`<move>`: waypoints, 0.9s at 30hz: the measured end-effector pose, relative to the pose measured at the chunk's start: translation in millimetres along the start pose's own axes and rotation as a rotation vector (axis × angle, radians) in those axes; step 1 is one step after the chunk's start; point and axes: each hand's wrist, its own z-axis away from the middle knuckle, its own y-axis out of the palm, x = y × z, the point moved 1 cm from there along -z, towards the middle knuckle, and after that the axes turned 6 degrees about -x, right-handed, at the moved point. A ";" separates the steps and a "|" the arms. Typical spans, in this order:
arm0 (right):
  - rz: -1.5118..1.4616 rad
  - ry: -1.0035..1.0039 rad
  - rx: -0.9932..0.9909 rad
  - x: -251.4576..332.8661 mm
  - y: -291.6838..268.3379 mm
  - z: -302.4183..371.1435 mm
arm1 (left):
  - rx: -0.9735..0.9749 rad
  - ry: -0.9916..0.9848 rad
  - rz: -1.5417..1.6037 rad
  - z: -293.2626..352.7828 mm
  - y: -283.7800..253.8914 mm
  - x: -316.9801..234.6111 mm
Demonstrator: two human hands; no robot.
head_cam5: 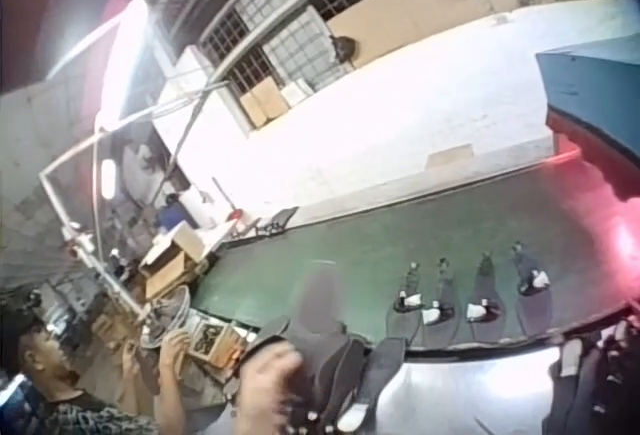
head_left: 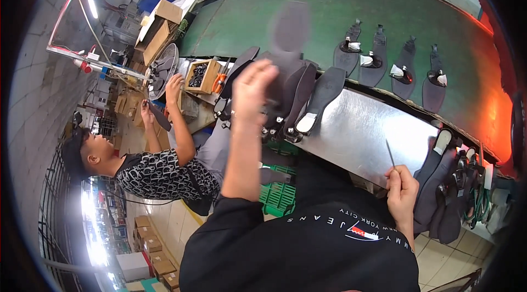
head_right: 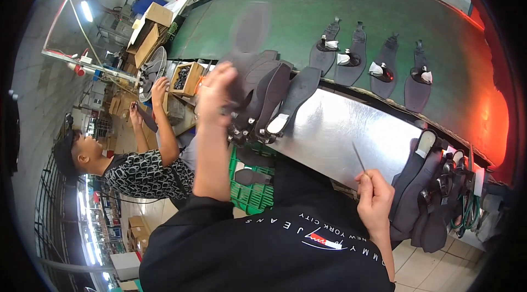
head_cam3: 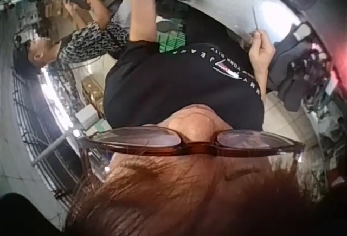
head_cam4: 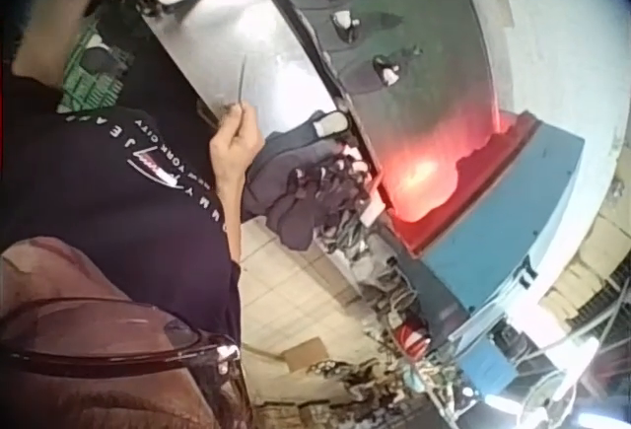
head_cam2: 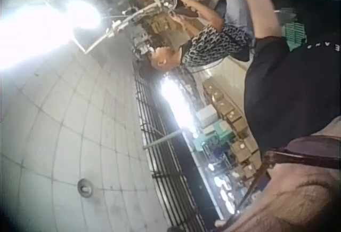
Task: Manually assembling and trimming shoe soles and heels in a factory setting.
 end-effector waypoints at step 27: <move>0.428 -0.131 -0.264 -14.1 -28.0 -13.6 | 0.173 0.282 -1.028 -100.4 180.4 173.7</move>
